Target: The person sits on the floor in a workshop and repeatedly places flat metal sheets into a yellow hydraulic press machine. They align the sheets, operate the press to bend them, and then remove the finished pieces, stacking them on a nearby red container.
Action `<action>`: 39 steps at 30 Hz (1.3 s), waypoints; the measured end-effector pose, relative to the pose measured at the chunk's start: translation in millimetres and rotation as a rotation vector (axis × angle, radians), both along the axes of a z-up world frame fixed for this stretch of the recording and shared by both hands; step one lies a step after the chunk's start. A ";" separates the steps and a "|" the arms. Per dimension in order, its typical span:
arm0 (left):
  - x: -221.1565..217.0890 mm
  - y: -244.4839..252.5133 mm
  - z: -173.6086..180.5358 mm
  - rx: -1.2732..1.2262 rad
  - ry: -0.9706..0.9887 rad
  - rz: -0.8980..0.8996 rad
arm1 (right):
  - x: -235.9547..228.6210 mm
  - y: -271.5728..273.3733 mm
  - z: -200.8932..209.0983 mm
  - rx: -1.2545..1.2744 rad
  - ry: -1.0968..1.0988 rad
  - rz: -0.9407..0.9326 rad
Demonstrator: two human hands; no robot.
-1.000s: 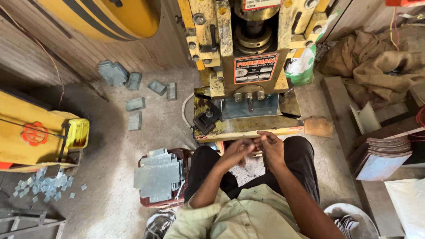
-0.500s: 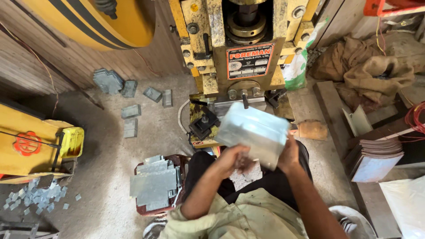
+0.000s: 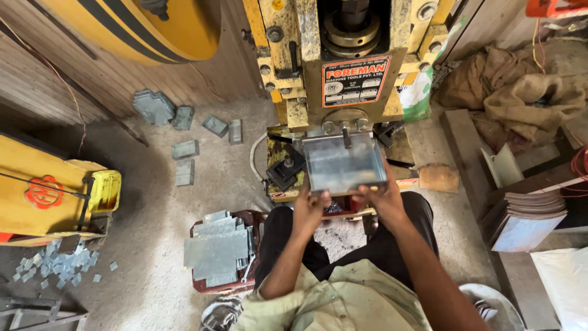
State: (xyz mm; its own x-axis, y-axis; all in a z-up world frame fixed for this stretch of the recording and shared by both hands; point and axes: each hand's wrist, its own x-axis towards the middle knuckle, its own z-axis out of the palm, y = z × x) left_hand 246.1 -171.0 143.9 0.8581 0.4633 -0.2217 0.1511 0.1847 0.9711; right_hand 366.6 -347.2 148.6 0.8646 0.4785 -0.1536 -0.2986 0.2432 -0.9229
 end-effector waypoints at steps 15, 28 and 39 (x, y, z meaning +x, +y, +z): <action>32.7 28.6 -58.0 0.174 -0.185 0.241 | 38.2 4.9 -14.5 -0.276 -0.251 -0.139; 4.1 42.5 19.3 0.244 -0.100 -0.088 | 50.1 -24.5 -4.7 0.222 -0.068 0.068; -61.9 30.3 -9.0 0.112 0.292 -0.054 | -43.2 -28.6 -67.2 -0.083 -0.118 -0.149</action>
State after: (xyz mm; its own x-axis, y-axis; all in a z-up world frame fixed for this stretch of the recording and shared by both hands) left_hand 184.3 -140.8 134.9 0.7895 0.4541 -0.4129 0.4335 0.0635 0.8989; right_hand 323.4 -375.9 81.4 0.9391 0.3340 -0.0809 -0.1540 0.1986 -0.9679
